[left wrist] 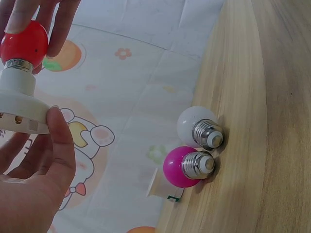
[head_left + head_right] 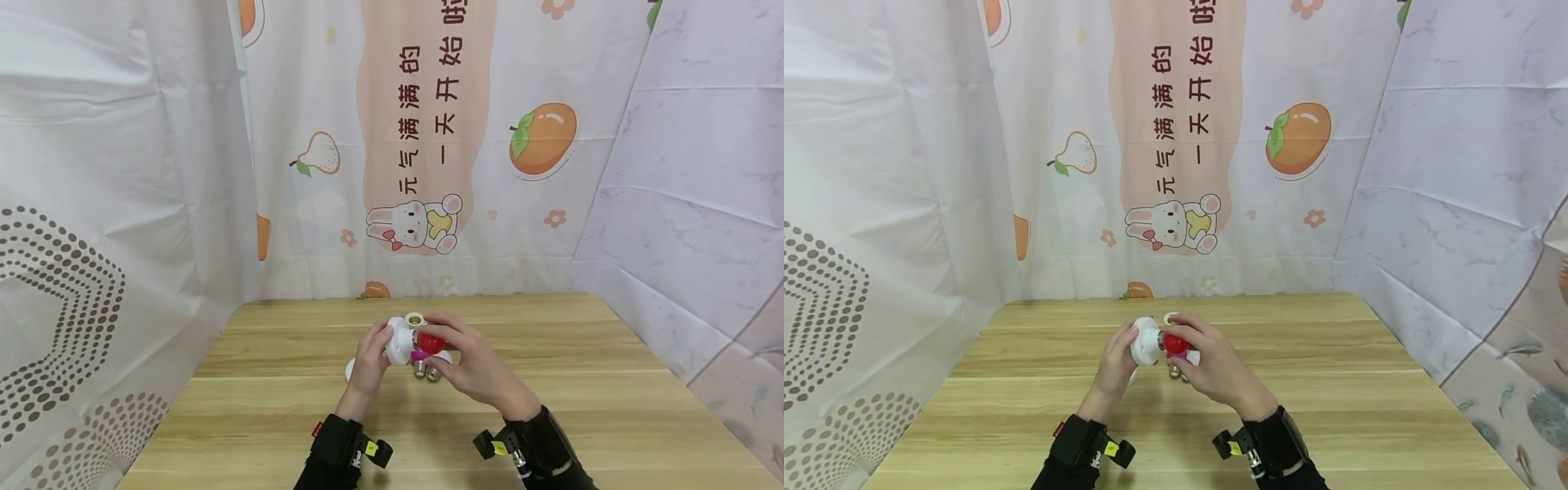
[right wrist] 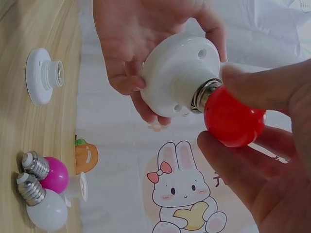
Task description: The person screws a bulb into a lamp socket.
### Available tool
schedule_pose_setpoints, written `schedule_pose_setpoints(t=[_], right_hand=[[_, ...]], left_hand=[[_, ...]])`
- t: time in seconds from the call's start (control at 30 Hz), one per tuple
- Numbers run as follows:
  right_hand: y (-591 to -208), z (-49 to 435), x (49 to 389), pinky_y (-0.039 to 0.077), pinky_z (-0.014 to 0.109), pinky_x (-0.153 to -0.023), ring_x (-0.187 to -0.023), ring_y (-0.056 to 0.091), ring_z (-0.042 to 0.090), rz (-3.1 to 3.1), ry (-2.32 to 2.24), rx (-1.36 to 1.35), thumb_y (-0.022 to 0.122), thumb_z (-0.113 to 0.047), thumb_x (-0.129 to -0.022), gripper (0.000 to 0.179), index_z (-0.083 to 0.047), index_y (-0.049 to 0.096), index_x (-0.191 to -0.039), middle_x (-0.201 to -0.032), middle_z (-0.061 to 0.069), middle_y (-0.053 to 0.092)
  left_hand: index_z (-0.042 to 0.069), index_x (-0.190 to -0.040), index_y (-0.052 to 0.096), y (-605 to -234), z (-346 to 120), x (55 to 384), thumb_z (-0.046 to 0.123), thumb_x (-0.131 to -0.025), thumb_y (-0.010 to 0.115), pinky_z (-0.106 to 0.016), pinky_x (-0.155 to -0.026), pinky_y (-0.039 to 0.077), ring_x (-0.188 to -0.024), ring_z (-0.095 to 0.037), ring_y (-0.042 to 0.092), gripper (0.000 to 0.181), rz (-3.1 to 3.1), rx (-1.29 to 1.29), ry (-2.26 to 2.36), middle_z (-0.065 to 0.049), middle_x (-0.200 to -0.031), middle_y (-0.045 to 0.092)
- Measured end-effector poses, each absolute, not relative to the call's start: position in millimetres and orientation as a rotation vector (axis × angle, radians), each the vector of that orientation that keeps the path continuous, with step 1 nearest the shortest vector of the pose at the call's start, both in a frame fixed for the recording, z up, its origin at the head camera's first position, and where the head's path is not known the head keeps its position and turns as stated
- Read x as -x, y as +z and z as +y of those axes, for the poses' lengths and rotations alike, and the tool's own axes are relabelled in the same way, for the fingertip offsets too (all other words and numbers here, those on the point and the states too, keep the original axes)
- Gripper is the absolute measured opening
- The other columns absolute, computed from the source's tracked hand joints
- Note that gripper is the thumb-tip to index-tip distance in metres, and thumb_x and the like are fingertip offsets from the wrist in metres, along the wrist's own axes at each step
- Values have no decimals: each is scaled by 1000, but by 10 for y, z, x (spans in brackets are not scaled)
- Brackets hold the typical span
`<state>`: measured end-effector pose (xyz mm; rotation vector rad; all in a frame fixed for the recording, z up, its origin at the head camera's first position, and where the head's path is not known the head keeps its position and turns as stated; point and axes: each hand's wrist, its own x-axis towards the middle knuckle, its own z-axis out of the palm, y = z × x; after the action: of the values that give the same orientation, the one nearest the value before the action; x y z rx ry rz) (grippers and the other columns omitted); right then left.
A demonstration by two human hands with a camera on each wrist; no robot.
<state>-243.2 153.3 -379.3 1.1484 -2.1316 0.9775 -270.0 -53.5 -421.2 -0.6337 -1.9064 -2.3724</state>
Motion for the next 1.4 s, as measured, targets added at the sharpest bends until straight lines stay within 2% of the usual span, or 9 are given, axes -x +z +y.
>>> schedule_pose_setpoints(t=[0.13,0.33,0.57,0.9,1.23,1.4], right_hand=[[-3774,1548,2423,58,32,-85,-113,64,28,-2158,967,-1160,80,16,-75,56,-3,66,-127,-134,15,57],[-3745,1562,2402,58,31,-85,-114,64,28,-2214,958,-1138,76,20,-78,59,-5,65,-130,-136,14,56],[-3742,1559,2390,59,30,-81,-112,65,29,-2254,1050,-1111,76,17,-79,56,-3,64,-131,-132,13,57],[-3751,1548,2387,58,30,-82,-110,66,27,-2272,1093,-1079,77,12,-82,53,1,62,-132,-128,11,59],[-3759,1550,2360,57,24,-79,-106,66,22,-2334,1156,-996,77,4,-86,53,-5,61,-136,-120,6,62],[-3759,1550,2358,58,25,-79,-106,66,22,-2380,1197,-949,77,1,-88,53,-4,59,-137,-117,5,62]], left_hand=[[-11,-140,48,-4213,-532,2703,32,-105,42,-32,-86,54,-104,-18,58,55,-1904,624,-2376,-11,-116,59],[-10,-139,49,-4223,-536,2709,33,-106,42,-33,-86,53,-105,-18,58,55,-1905,624,-2380,-10,-115,59],[-8,-139,50,-4220,-542,2702,33,-105,42,-34,-86,54,-104,-19,58,54,-1907,629,-2377,-8,-115,59],[-6,-138,51,-4216,-542,2696,35,-105,41,-35,-85,54,-105,-20,57,53,-1912,637,-2363,-8,-115,59],[-9,-140,49,-4221,-540,2699,32,-106,41,-32,-84,54,-104,-18,58,54,-1909,642,-2360,-9,-117,59],[-8,-139,51,-4216,-538,2694,32,-106,40,-32,-84,54,-104,-18,59,52,-1909,631,-2362,-8,-116,58]])
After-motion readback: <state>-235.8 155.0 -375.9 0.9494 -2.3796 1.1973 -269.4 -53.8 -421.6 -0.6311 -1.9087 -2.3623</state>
